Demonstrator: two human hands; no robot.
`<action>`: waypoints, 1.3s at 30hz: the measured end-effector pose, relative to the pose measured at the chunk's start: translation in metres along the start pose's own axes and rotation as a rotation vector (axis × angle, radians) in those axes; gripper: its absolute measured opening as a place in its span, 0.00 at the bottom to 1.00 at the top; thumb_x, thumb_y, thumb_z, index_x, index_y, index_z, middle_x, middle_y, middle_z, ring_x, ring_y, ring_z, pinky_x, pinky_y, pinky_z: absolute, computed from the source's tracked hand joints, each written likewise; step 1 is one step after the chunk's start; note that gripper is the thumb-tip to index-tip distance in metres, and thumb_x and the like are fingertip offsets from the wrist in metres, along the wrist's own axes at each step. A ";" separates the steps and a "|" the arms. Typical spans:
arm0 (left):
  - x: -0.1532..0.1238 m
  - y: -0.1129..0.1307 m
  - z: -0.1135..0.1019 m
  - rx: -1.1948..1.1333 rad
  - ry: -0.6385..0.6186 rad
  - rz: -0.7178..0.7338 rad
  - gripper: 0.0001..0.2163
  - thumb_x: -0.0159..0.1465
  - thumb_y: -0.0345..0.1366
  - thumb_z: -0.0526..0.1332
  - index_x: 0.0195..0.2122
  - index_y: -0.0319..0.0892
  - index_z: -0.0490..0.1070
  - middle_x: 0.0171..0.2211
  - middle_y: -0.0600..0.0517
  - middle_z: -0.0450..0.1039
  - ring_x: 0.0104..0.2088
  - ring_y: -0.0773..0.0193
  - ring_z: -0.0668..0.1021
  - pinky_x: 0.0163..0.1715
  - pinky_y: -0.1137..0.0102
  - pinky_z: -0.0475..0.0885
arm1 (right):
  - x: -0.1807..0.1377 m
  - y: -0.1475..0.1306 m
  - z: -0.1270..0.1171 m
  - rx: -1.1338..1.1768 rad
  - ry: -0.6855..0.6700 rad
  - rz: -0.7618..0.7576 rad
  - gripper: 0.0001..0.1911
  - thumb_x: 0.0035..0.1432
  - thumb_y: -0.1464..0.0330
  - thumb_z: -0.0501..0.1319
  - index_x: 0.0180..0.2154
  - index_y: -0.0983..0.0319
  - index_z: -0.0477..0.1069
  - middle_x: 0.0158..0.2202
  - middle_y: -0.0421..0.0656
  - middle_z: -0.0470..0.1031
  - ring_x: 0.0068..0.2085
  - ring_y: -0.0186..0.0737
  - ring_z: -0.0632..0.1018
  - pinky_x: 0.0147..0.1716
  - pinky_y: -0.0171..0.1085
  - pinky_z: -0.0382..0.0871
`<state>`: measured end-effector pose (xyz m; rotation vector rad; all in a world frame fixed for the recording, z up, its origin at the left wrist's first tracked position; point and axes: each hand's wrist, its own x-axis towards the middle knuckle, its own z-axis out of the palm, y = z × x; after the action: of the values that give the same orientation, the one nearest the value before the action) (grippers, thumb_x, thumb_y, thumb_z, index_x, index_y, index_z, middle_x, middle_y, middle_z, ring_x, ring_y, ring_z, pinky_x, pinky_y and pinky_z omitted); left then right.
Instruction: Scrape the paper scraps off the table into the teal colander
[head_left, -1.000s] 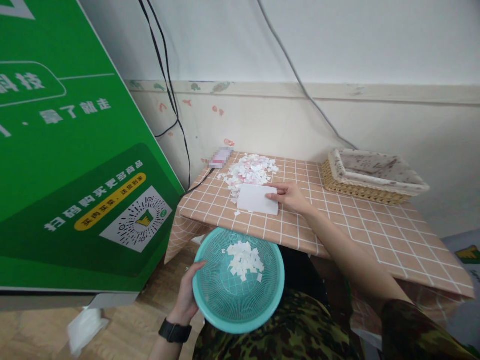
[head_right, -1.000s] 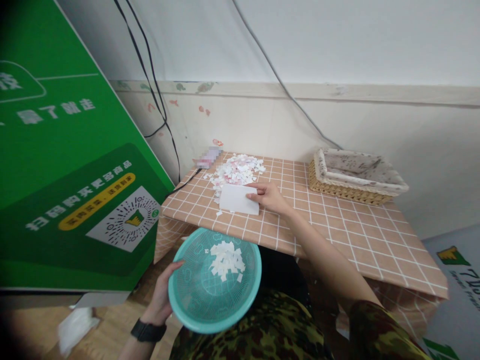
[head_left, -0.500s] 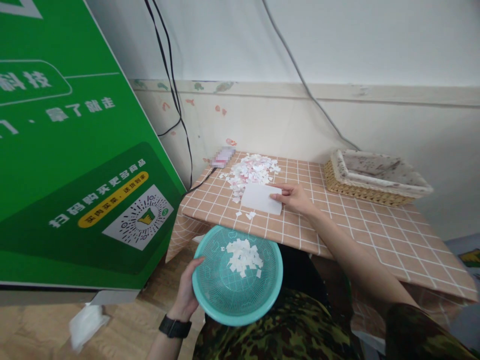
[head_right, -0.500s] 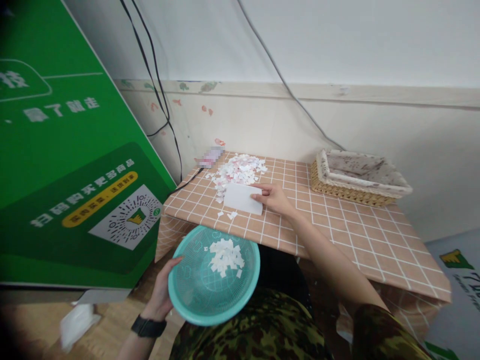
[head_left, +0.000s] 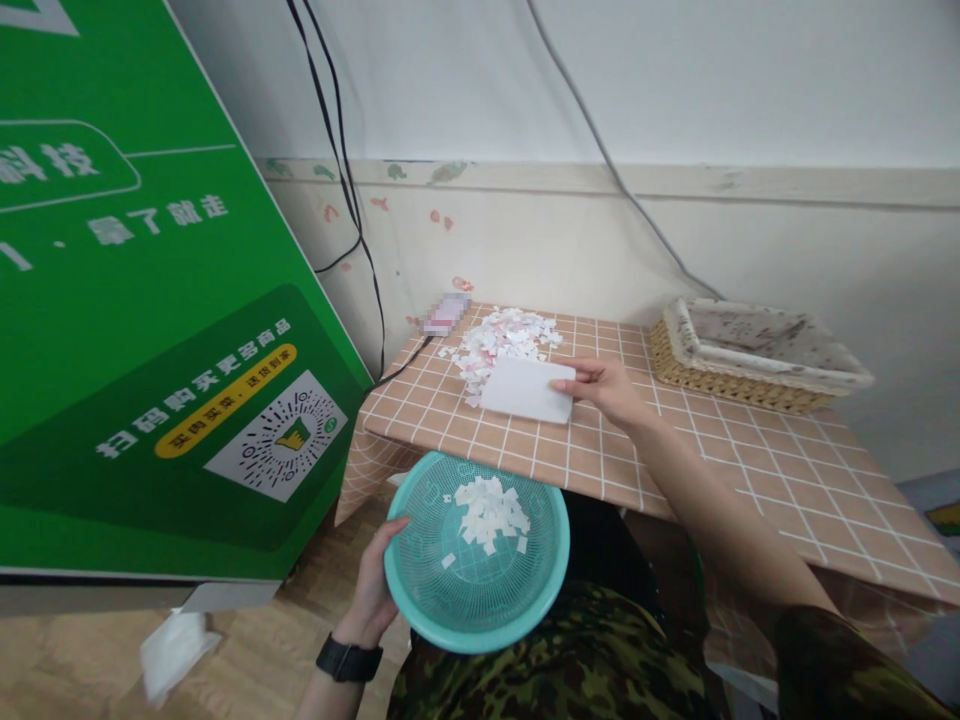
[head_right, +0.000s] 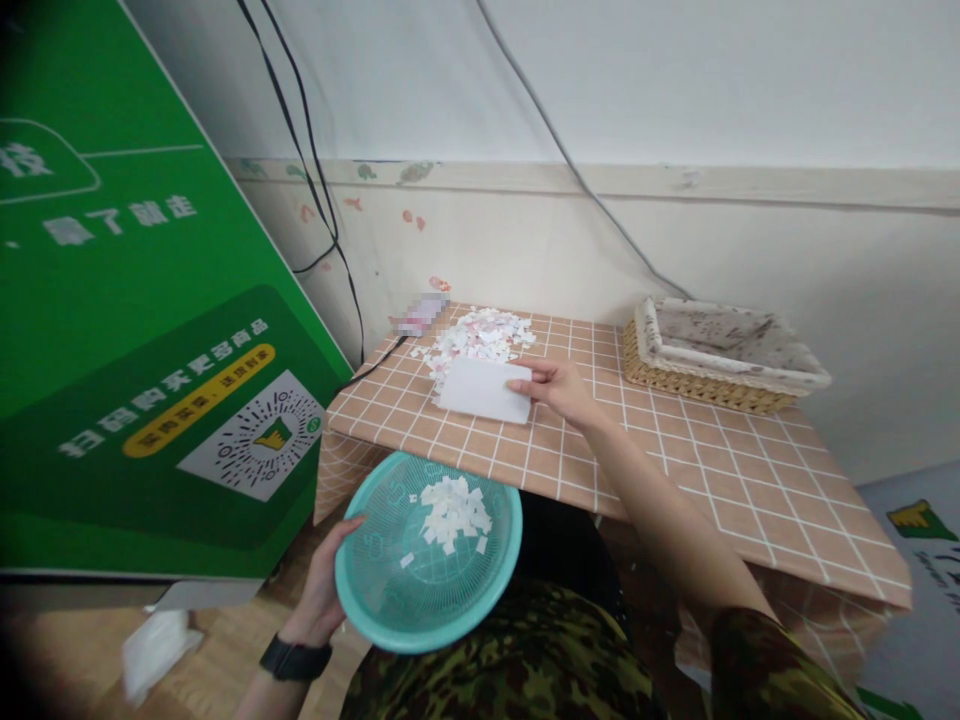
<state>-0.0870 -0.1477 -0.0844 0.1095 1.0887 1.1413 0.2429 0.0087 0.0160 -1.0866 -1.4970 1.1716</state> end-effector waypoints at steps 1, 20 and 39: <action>0.001 -0.001 -0.001 0.000 0.005 -0.004 0.05 0.53 0.31 0.62 0.30 0.36 0.74 0.26 0.47 0.79 0.26 0.60 0.78 0.31 0.66 0.74 | 0.003 -0.002 -0.013 0.000 0.110 -0.028 0.27 0.42 0.61 0.68 0.47 0.61 0.72 0.36 0.47 0.78 0.34 0.44 0.78 0.31 0.44 0.76; 0.020 -0.023 -0.012 -0.024 0.037 0.004 0.07 0.51 0.32 0.64 0.31 0.35 0.74 0.28 0.48 0.79 0.28 0.57 0.79 0.34 0.63 0.74 | -0.034 0.010 -0.096 -0.618 0.616 -0.177 0.20 0.50 0.60 0.63 0.43 0.63 0.74 0.34 0.45 0.78 0.34 0.46 0.78 0.30 0.40 0.72; 0.035 -0.068 0.002 0.034 -0.080 -0.046 0.07 0.50 0.33 0.64 0.29 0.35 0.77 0.29 0.46 0.80 0.29 0.58 0.79 0.37 0.64 0.73 | -0.022 0.020 -0.098 -0.756 0.095 -0.185 0.13 0.53 0.61 0.60 0.37 0.60 0.77 0.35 0.44 0.79 0.35 0.45 0.78 0.35 0.39 0.70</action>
<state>-0.0397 -0.1515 -0.1444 0.1552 1.0350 1.0687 0.3444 0.0071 0.0056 -1.4210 -1.9739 0.4020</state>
